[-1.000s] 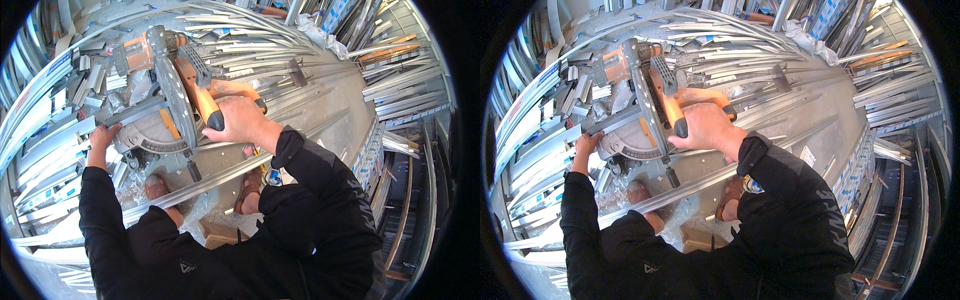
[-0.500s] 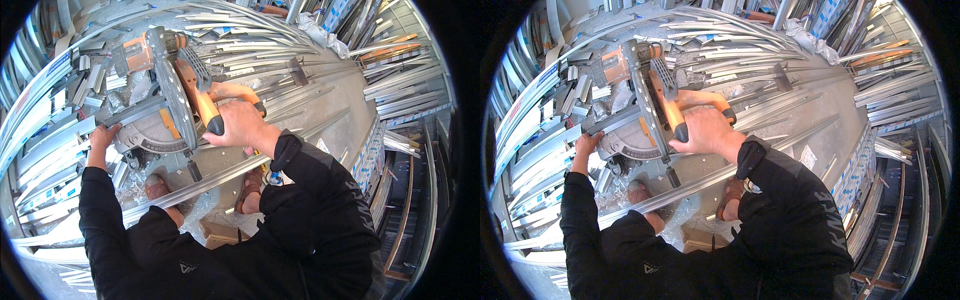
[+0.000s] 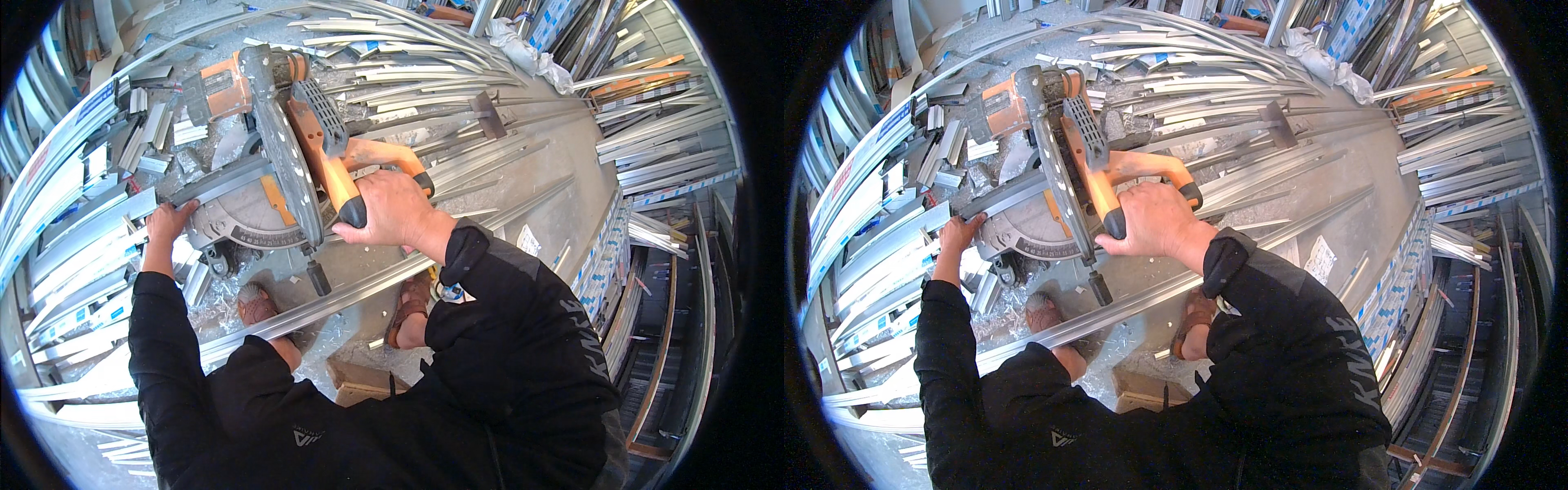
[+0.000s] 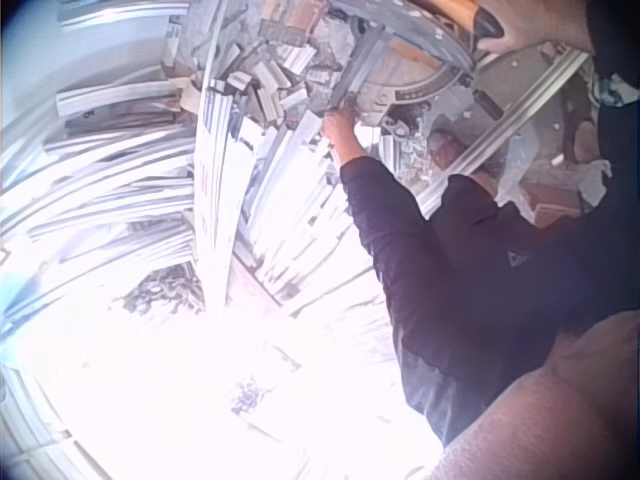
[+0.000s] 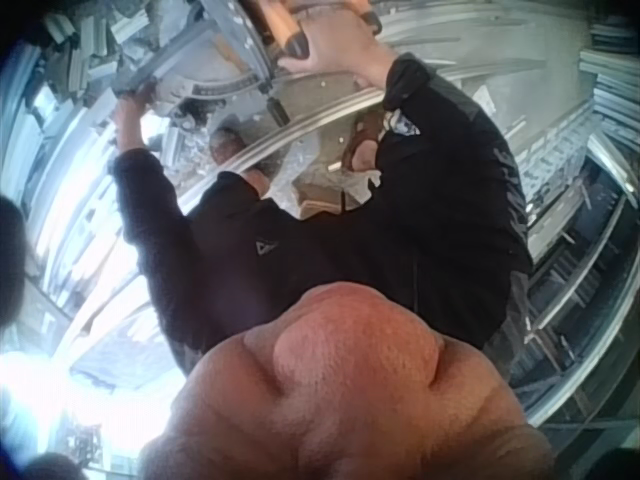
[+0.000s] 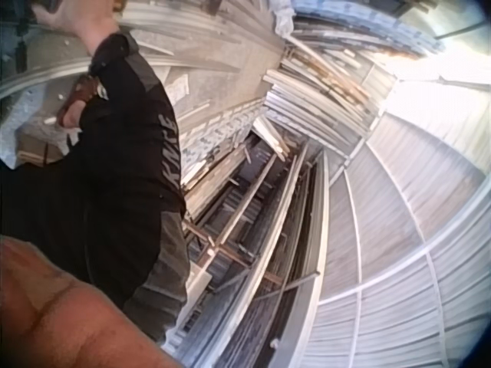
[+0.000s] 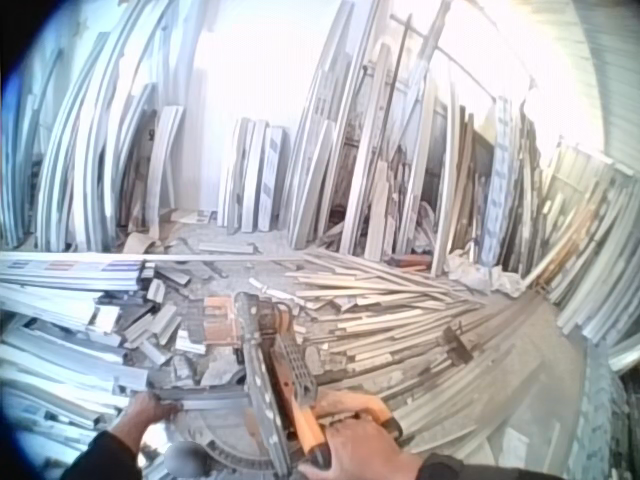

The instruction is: The person uses a chop saw to cut multiple aluminum profiles into smaller pieces. They measure and mark the profiles with a tape measure and pencil, then position and cut them using the saw. The cut pieces are set aside on the floor.

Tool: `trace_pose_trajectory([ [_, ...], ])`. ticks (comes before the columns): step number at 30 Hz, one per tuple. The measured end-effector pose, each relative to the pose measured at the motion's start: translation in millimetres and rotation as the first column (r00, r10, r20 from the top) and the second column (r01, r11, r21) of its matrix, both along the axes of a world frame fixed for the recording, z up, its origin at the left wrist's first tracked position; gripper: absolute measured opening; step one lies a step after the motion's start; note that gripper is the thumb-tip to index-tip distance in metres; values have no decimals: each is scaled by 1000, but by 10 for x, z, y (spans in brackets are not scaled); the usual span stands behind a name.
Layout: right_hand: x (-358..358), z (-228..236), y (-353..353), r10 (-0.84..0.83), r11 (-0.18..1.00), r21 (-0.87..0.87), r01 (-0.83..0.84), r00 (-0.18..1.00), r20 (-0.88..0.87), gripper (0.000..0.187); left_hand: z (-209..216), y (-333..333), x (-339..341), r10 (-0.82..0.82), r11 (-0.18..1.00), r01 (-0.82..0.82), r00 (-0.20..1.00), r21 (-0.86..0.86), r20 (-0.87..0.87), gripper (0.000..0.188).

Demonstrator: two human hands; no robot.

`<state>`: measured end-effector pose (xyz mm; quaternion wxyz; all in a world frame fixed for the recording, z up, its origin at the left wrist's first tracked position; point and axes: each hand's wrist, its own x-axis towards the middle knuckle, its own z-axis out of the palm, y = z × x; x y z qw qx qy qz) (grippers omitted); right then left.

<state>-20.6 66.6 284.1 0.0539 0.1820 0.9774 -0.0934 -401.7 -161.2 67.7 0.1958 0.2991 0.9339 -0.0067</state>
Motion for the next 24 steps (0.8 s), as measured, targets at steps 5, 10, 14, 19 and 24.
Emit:
trace_pose_trajectory([
  [5,25,-51,-9,-3,1000,11,3,1000,-5,58,-8,-4,-6,-1,1000,1,1000,-22,-20,97],
  [10,40,-48,-40,-2,1000,13,3,999,-33,60,-9,-11,3,-17,1000,18,1000,18,-20,96],
  [14,-19,70,-84,-15,1000,-5,15,1000,5,63,-5,-26,6,-31,999,32,999,41,-28,95],
  [19,-170,458,222,105,994,70,-89,953,-284,61,3,-30,25,11,1000,-11,1000,16,-10,96],
  [24,-267,629,1251,60,998,54,-32,715,-697,39,33,-18,46,11,1000,-11,1000,-11,-10,96],
])
